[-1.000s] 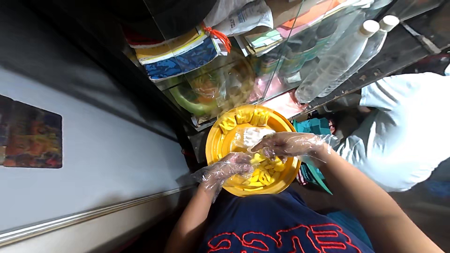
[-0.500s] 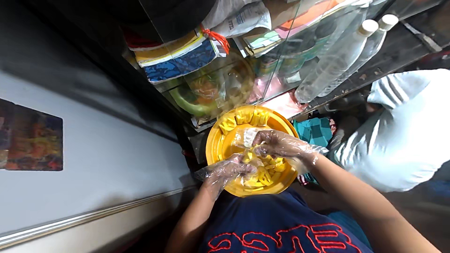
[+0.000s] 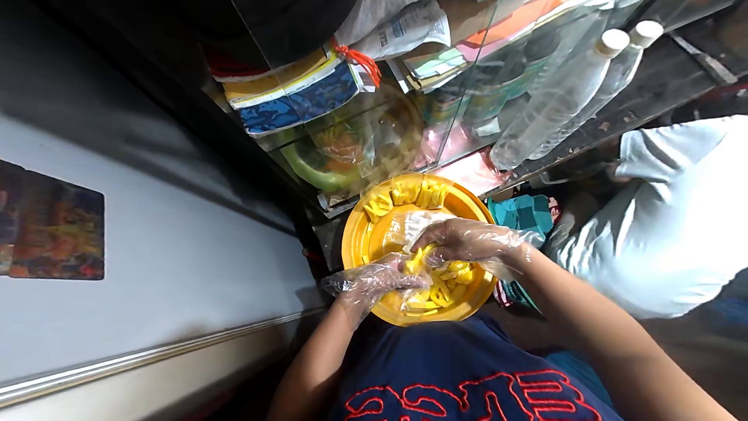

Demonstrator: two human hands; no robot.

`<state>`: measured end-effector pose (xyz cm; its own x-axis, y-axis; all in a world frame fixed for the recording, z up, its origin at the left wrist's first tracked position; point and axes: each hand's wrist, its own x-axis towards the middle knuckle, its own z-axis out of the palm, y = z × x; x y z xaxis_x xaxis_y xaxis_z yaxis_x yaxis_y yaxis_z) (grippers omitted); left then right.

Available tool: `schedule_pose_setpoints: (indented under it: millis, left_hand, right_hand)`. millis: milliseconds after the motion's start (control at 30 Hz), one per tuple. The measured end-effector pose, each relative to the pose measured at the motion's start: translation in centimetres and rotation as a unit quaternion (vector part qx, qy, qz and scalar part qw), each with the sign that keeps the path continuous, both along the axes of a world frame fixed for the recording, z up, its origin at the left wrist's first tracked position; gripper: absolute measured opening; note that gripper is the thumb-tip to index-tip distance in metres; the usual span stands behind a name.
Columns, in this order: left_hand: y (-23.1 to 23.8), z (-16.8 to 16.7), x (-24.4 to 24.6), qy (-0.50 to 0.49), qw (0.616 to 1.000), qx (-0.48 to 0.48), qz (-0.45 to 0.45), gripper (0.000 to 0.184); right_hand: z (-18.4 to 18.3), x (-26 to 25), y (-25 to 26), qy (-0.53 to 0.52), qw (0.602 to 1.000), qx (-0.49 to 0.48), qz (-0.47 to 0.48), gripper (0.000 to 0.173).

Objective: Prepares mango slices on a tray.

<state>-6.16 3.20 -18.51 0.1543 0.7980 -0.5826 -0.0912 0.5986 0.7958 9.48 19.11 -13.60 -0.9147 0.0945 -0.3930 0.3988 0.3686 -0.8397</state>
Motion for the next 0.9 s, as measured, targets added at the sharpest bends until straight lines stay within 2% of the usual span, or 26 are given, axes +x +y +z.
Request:
schedule_pose_setpoints:
  millis: [100,167,267,367,467,633,767,900]
  left_hand:
    - [0.2,0.1,0.0,0.016,1.0,-0.012,-0.012,0.029]
    - [0.2,0.0,0.0,-0.003,1.0,-0.009,0.001,0.024]
    - [0.1,-0.2,-0.2,-0.045,0.999,-0.005,0.021,0.019]
    - [0.2,-0.2,-0.1,-0.081,0.996,-0.009,0.03,0.014]
    - [0.4,0.0,0.1,-0.071,0.997,-0.022,0.022,0.014]
    - [0.5,0.0,-0.2,-0.069,0.997,-0.02,0.032,0.017]
    - [0.7,-0.3,-0.4,-0.049,0.999,-0.012,0.015,0.013]
    - [1.0,-0.2,-0.2,-0.05,0.998,-0.02,0.013,0.011]
  right_hand:
    - [0.3,-0.5,-0.3,-0.004,1.0,0.029,0.004,0.024]
    - [0.8,-0.2,0.2,-0.01,0.999,0.032,-0.01,0.028]
    - [0.8,0.3,0.8,-0.007,0.999,0.014,-0.045,0.018]
    - [0.8,-0.1,0.8,-0.028,0.999,0.026,-0.032,0.012]
    - [0.8,-0.7,0.3,-0.034,0.999,0.019,-0.004,0.011]
    - [0.4,-1.3,1.1,-0.008,0.999,0.015,0.049,0.021]
    - [0.7,-1.8,1.4,-0.022,0.999,0.024,0.018,0.017]
    - [0.2,-2.7,0.8,-0.037,0.997,0.06,0.045,0.014]
